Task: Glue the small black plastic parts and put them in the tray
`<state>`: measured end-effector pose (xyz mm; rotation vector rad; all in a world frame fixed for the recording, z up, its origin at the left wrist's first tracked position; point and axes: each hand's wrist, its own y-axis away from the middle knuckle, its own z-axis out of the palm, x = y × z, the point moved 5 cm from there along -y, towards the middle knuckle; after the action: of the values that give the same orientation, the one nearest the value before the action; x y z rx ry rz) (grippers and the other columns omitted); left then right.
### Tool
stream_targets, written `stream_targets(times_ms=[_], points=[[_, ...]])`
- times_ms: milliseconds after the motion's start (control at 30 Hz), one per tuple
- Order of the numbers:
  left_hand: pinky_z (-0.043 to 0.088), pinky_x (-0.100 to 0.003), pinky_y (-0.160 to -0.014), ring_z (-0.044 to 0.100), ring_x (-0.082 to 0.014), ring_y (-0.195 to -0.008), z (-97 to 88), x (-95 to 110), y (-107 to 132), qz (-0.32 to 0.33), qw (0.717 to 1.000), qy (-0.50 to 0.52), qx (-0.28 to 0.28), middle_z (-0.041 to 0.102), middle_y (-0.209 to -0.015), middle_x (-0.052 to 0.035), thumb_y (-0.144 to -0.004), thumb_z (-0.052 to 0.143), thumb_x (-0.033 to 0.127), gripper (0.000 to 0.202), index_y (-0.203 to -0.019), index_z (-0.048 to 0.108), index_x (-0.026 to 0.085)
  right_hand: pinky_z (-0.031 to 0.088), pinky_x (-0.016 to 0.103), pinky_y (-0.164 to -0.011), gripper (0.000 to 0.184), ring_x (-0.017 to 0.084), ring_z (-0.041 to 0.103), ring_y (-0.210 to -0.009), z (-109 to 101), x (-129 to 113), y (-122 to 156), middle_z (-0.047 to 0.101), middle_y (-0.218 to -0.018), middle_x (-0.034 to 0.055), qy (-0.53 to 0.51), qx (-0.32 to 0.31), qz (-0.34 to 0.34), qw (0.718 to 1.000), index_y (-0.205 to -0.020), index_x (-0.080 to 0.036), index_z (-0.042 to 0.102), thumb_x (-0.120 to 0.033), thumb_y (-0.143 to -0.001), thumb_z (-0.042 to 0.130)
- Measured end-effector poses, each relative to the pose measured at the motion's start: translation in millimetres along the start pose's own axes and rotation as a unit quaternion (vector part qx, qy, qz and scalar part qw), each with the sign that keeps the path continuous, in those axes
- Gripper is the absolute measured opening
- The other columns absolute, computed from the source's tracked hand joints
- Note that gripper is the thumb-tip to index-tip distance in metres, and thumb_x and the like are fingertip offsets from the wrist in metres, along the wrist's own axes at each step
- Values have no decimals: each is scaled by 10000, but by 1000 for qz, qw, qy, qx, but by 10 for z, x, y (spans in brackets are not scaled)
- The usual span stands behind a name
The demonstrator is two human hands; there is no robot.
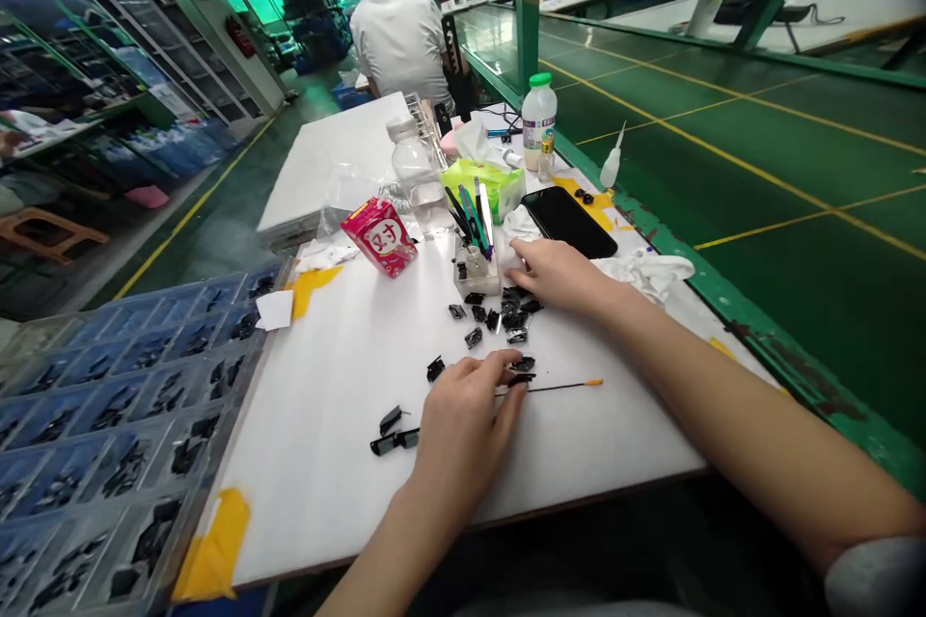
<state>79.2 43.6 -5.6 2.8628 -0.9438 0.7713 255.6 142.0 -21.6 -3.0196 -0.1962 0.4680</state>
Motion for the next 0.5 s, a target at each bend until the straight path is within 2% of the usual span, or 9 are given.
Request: stream_targets(times_ms=[133,233,300,400,433,500], points=[[508,-372,-714,646,-234,-805,69,9,-79,-21,999,-27,-3,703,-824,-35,-903,577,181,79,-930,649,197,541,379,-801,277,169,638,-896,29,39,-20,651,-1035,54,-27,26,11,999,-1084,-146,613,-376,-933,574],[496,-376,-730,628,-235,-825,73,14,-81,-16,999,-45,-6,710,-849,-34,-919,557,206,108,-859,647,199,538,370,-786,259,163,634,-869,40,74,-43,649,-1005,46,-55,59,19,997,-1073,-146,607,-356,-923,589],[491,-387,-747,618,-240,-838,75,19,-72,-13,998,-57,-6,714,-881,-45,-930,545,232,147,-842,657,194,530,349,-763,284,165,627,-830,-24,82,-34,645,-973,52,-76,87,22,993,-1086,-141,586,-336,-885,632],[483,-411,-767,605,-257,-853,72,27,-55,-12,998,-65,6,714,-907,-69,-931,541,244,172,-850,681,185,514,335,-735,365,184,615,-804,-317,39,101,621,-1018,104,-100,154,24,983,-1150,-138,532,-344,-864,627],[480,-417,-774,603,-261,-855,66,30,-48,-11,998,-63,12,714,-905,-73,-928,545,245,173,-850,686,183,513,341,-735,366,190,615,-812,-458,9,189,605,-1057,121,-104,183,25,977,-1190,-144,506,-363,-902,562],[478,-418,-774,606,-260,-846,40,29,-27,-7,998,-50,24,716,-888,-69,-921,555,246,171,-835,690,185,520,344,-728,381,192,619,-865,-743,-66,407,574,-1106,125,-111,233,16,966,-1309,-176,415,-370,-1008,286]])
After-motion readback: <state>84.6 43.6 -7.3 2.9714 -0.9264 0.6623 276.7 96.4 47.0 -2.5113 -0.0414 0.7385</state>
